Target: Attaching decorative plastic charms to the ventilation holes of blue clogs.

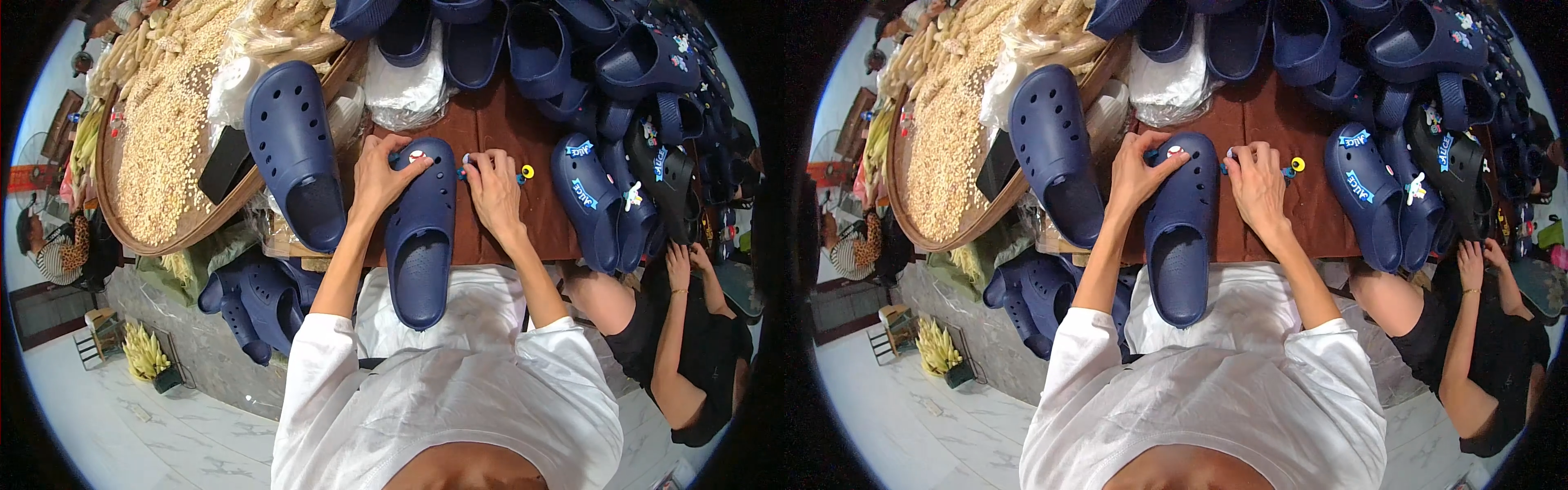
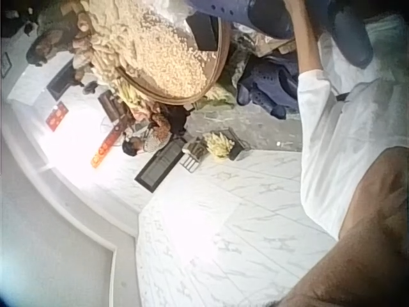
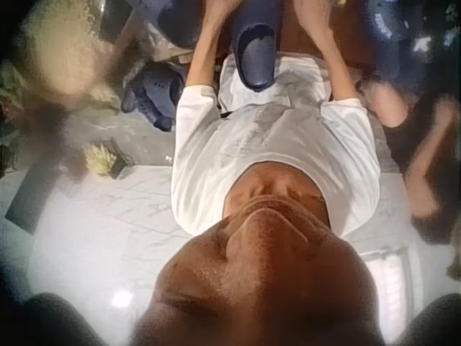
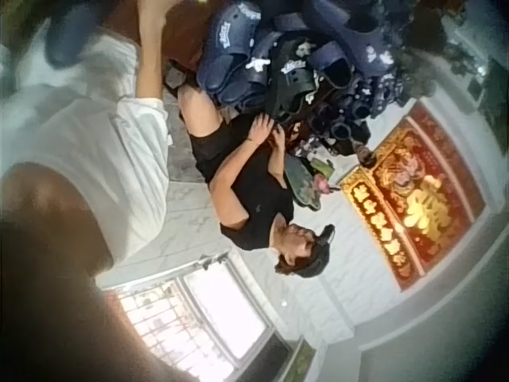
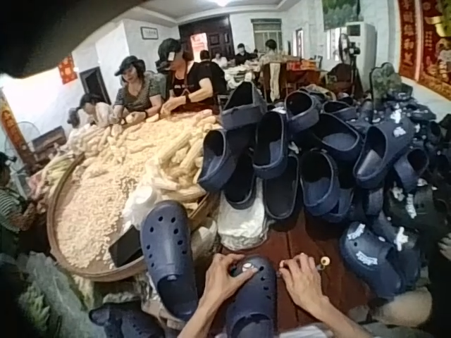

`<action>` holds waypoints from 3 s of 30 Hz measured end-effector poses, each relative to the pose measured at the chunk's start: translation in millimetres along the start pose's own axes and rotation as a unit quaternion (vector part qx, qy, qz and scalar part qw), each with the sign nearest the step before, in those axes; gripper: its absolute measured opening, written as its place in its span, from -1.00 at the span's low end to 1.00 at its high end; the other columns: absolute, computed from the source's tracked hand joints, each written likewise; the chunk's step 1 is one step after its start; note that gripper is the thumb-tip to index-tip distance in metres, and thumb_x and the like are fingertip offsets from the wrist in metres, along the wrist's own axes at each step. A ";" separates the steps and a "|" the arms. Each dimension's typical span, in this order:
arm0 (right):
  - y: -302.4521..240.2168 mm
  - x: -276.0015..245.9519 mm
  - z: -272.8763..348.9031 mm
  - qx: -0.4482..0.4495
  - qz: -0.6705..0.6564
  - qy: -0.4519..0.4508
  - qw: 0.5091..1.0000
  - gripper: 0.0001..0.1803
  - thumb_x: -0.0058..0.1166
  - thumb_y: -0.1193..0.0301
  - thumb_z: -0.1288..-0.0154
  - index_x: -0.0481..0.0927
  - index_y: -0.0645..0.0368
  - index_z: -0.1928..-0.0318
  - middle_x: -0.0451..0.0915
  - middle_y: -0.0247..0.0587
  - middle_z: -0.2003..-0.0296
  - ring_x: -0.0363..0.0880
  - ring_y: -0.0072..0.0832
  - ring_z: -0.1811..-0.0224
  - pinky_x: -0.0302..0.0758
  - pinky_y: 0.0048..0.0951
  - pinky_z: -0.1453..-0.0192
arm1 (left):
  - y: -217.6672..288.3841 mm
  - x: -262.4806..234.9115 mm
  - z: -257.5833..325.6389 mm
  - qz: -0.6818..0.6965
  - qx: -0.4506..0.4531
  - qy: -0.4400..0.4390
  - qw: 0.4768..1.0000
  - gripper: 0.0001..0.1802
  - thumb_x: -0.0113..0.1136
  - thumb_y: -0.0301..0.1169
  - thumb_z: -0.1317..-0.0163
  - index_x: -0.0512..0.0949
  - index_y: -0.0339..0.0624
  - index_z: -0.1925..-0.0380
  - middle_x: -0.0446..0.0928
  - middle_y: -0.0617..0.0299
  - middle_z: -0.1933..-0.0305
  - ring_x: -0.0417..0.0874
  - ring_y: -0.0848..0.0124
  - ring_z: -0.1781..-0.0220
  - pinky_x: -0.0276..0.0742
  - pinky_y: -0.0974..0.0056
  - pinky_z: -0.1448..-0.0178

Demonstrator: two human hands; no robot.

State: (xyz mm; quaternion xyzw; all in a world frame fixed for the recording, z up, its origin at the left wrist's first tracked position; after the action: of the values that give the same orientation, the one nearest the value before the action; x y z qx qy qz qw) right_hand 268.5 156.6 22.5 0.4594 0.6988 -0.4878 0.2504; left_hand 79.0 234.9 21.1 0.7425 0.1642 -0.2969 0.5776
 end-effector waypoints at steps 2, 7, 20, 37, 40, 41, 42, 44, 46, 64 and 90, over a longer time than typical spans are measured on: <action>-7.0 -8.5 1.6 0.005 -0.030 0.002 1.000 -0.79 0.11 0.31 -0.42 0.60 0.18 0.08 0.49 -0.02 0.13 0.50 -0.08 0.07 0.49 -0.10 0.03 | 6.6 4.2 -1.4 -0.034 0.008 -0.016 0.999 -0.53 0.49 -0.15 -0.13 0.66 -0.23 0.08 0.53 -0.05 0.15 0.64 0.00 0.10 0.57 0.01 0.05; -58.5 -10.3 11.5 -0.005 -0.244 -0.074 0.967 -0.78 0.12 0.30 -0.41 0.62 0.16 0.09 0.50 -0.09 0.15 0.46 -0.09 0.04 0.42 -0.13 -0.09 | 28.9 19.7 2.6 -0.133 0.092 -0.017 0.987 -0.67 0.33 -0.27 -0.27 0.58 -0.31 0.13 0.50 -0.08 0.18 0.65 -0.07 0.16 0.58 -0.03 0.13; -57.1 -13.5 22.9 -0.023 -0.277 -0.038 0.960 -0.81 0.05 0.36 -0.45 0.62 0.20 0.10 0.47 -0.11 0.17 0.46 -0.17 0.05 0.43 -0.23 -0.07 | 39.9 4.9 -2.0 -0.038 0.126 0.060 0.990 -0.86 0.10 -0.46 -0.40 0.57 -0.34 0.23 0.55 -0.13 0.25 0.65 -0.14 0.23 0.57 -0.05 0.19; 0.2 -27.9 24.9 0.040 -0.222 0.016 0.974 -0.53 -0.03 0.62 -0.35 0.40 0.26 -0.28 0.44 0.07 -0.10 0.52 -0.06 -0.10 0.56 -0.27 -0.01 | 86.1 75.1 11.5 0.105 0.078 -0.145 0.981 -0.78 0.08 -0.35 -0.42 0.43 -0.28 0.07 0.62 -0.24 0.40 0.69 -0.20 0.28 0.54 -0.09 0.26; 13.3 -24.1 25.6 0.098 -0.270 0.001 0.958 -0.59 -0.04 0.61 -0.40 0.42 0.28 -0.24 0.47 0.04 -0.07 0.52 -0.10 -0.05 0.58 -0.28 0.01 | 90.8 66.0 16.6 0.082 0.062 -0.186 0.977 -0.72 0.09 -0.34 -0.43 0.43 -0.27 -0.02 0.65 -0.23 0.31 0.69 -0.19 0.23 0.56 -0.07 0.20; 22.8 -24.3 26.9 0.135 -0.282 0.006 0.950 -0.61 -0.02 0.59 -0.41 0.43 0.27 -0.23 0.47 0.04 -0.05 0.52 -0.10 -0.03 0.56 -0.26 0.00 | 97.7 59.0 19.6 0.104 0.100 -0.170 0.975 -0.69 0.11 -0.34 -0.42 0.43 -0.27 -0.06 0.66 -0.21 0.24 0.69 -0.17 0.17 0.56 -0.06 0.14; 32.4 -25.5 25.9 0.168 -0.295 0.013 0.941 -0.62 -0.01 0.57 -0.43 0.43 0.27 -0.23 0.47 0.04 -0.03 0.52 -0.10 -0.02 0.54 -0.25 -0.01 | 105.1 47.2 22.1 0.124 0.142 -0.150 0.971 -0.65 0.13 -0.34 -0.41 0.43 -0.27 -0.11 0.66 -0.19 0.16 0.69 -0.15 0.11 0.56 -0.04 0.07; 44.6 -36.8 21.7 0.117 -0.186 0.028 0.975 -0.64 0.01 0.51 -0.45 0.44 0.24 -0.22 0.45 0.05 0.01 0.50 -0.09 -0.03 0.42 -0.17 -0.13 | 106.8 25.2 33.2 0.082 0.115 -0.176 0.974 -0.58 0.19 -0.33 -0.37 0.45 -0.26 -0.17 0.63 -0.15 -0.01 0.64 -0.10 -0.07 0.53 0.00 -0.12; 61.0 -40.7 22.0 0.089 -0.132 0.035 0.987 -0.63 0.05 0.48 -0.44 0.44 0.23 -0.22 0.44 0.04 0.00 0.49 -0.10 -0.01 0.43 -0.18 -0.12 | 106.8 6.6 48.9 0.067 0.141 -0.164 0.974 -0.47 0.34 -0.27 -0.26 0.50 -0.22 -0.19 0.60 -0.11 -0.12 0.57 -0.04 -0.19 0.48 0.04 -0.25; -53.0 12.2 108.4 0.117 -0.240 -0.192 0.944 -0.13 0.23 0.25 -0.29 0.08 0.43 -0.41 0.34 0.21 -0.07 0.52 0.02 0.00 0.50 -0.04 -0.08 | 6.8 -154.6 102.0 -0.234 -0.005 0.360 0.903 -0.29 0.19 -0.56 -0.16 0.34 -0.20 -0.39 0.32 -0.15 -0.37 0.32 -0.08 -0.40 0.19 -0.01 -0.48; -61.8 83.0 10.6 0.016 -0.297 -0.115 0.948 -0.23 0.10 0.20 -0.45 0.04 0.42 -0.39 0.22 0.26 -0.14 0.37 0.17 -0.19 0.41 0.01 -0.25 | -14.4 -162.4 91.1 -0.137 0.001 0.279 0.951 -0.16 0.12 -0.65 -0.08 0.21 -0.25 -0.46 0.34 -0.19 -0.37 0.33 -0.12 -0.41 0.20 0.01 -0.50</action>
State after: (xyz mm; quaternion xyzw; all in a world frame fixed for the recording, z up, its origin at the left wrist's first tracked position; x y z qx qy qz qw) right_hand 175.1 173.6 -20.0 0.1758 0.7619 -0.6011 0.1652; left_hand -77.3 167.9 98.3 0.7667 0.4181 -0.1545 0.4620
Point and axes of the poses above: each hand's wrist, its own z-axis away from the middle knuckle, its own x-axis out of the palm, y = z × x, the point moved 10 cm from there along -z, towards the middle knuckle
